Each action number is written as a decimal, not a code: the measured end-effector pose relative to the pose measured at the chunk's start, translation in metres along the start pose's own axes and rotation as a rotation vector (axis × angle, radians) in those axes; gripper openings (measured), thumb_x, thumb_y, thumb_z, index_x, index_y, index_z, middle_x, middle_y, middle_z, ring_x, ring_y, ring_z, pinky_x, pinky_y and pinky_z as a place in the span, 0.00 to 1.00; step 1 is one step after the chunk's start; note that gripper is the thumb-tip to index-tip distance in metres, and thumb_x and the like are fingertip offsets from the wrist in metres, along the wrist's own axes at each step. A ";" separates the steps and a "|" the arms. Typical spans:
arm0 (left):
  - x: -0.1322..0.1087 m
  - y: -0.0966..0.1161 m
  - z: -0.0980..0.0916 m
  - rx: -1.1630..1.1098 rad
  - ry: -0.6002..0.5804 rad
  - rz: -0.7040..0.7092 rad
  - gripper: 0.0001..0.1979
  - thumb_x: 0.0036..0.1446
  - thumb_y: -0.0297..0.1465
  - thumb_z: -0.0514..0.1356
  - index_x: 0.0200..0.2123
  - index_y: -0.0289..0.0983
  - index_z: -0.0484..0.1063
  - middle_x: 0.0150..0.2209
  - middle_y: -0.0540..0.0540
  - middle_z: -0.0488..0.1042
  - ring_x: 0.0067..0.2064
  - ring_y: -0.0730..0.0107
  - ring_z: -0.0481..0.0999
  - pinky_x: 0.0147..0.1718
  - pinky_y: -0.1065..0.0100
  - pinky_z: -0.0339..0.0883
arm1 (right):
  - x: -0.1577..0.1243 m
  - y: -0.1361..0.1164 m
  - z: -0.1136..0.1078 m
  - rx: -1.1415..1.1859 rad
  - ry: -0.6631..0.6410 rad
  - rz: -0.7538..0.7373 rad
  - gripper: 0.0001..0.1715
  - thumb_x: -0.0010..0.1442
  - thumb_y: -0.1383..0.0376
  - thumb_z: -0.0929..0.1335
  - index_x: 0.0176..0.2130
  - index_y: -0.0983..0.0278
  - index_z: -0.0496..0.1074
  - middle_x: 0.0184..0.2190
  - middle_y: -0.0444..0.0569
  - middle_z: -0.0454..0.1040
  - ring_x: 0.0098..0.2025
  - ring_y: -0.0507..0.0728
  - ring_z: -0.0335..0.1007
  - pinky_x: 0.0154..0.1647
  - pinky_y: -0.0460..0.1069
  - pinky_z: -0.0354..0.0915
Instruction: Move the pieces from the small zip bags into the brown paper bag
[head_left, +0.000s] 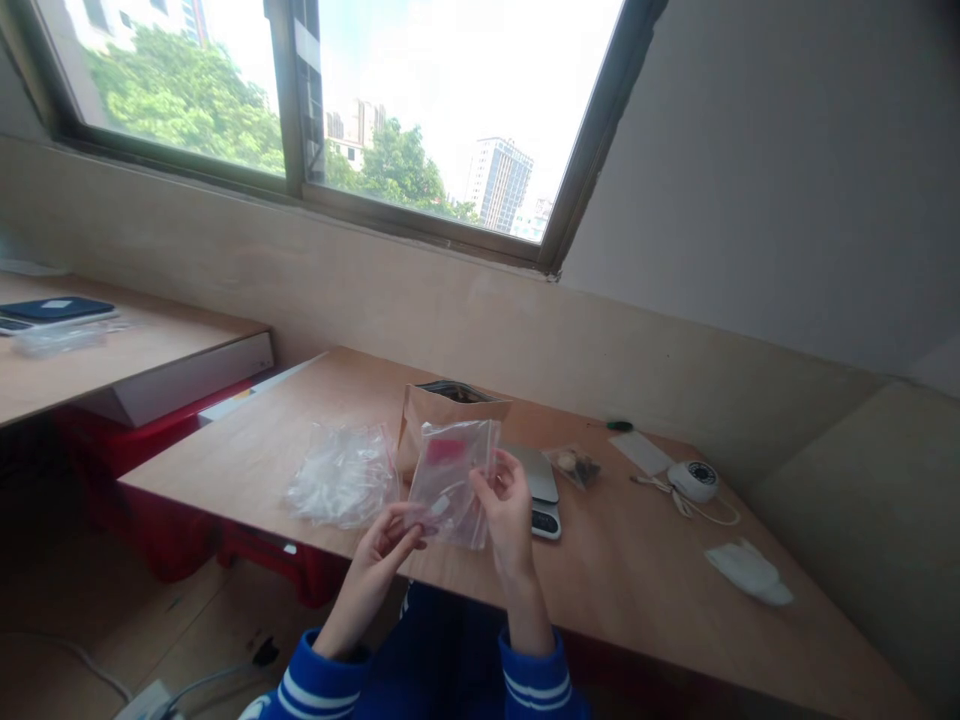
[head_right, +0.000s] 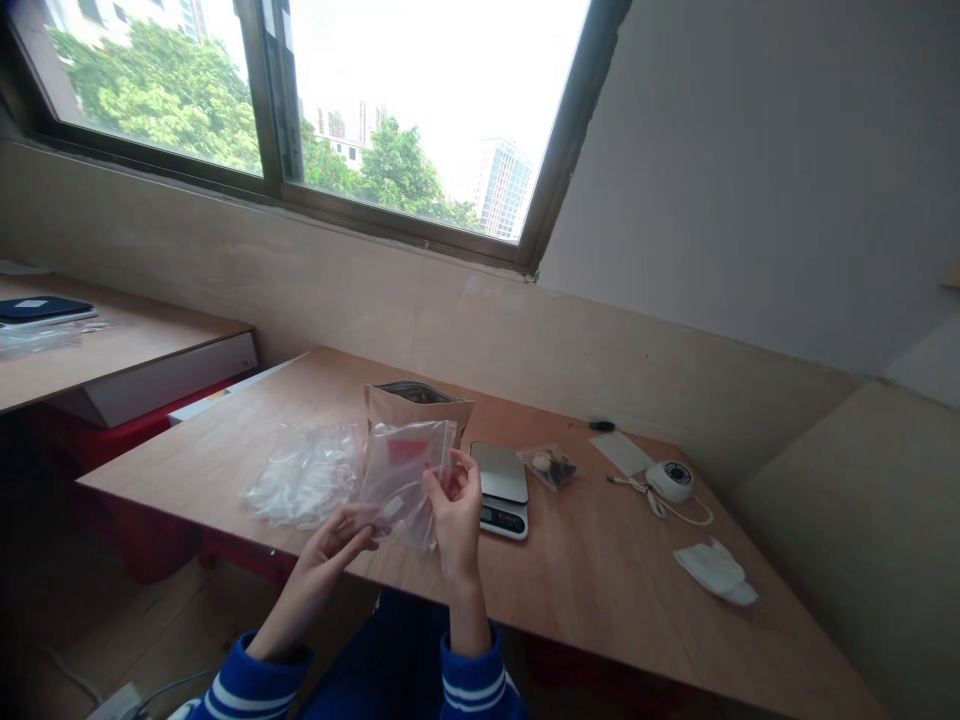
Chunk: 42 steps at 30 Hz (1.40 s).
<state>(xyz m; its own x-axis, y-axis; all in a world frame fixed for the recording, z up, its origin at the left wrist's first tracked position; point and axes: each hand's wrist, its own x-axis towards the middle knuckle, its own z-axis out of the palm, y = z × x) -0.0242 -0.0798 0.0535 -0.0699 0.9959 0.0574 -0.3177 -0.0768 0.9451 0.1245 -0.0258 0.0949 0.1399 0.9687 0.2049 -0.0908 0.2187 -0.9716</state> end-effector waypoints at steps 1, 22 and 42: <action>0.000 0.002 -0.002 0.012 -0.007 -0.005 0.15 0.48 0.36 0.66 0.39 0.38 0.74 0.38 0.42 0.78 0.41 0.58 0.76 0.39 0.64 0.69 | 0.002 0.000 -0.004 0.020 0.022 0.003 0.27 0.51 0.55 0.71 0.47 0.61 0.62 0.33 0.47 0.71 0.35 0.58 0.71 0.34 0.52 0.68; 0.000 0.024 -0.029 0.203 0.317 -0.015 0.28 0.46 0.55 0.58 0.35 0.35 0.74 0.24 0.48 0.74 0.20 0.70 0.70 0.18 0.70 0.63 | -0.024 0.026 -0.011 0.038 -0.488 0.231 0.19 0.48 0.56 0.74 0.37 0.63 0.71 0.23 0.38 0.66 0.19 0.46 0.58 0.17 0.42 0.57; 0.058 0.042 -0.093 0.821 0.623 -0.064 0.33 0.48 0.43 0.56 0.55 0.30 0.65 0.39 0.37 0.73 0.39 0.54 0.72 0.38 0.56 0.67 | 0.114 0.105 -0.206 -1.011 0.354 -0.307 0.21 0.50 0.62 0.63 0.44 0.66 0.70 0.45 0.62 0.70 0.52 0.68 0.62 0.54 0.63 0.55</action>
<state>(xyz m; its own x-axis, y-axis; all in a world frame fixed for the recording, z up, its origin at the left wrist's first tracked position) -0.1293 -0.0295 0.0665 -0.6273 0.7776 0.0437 0.3892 0.2644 0.8824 0.3341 0.0830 -0.0085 0.3061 0.7668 0.5642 0.8183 0.0910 -0.5676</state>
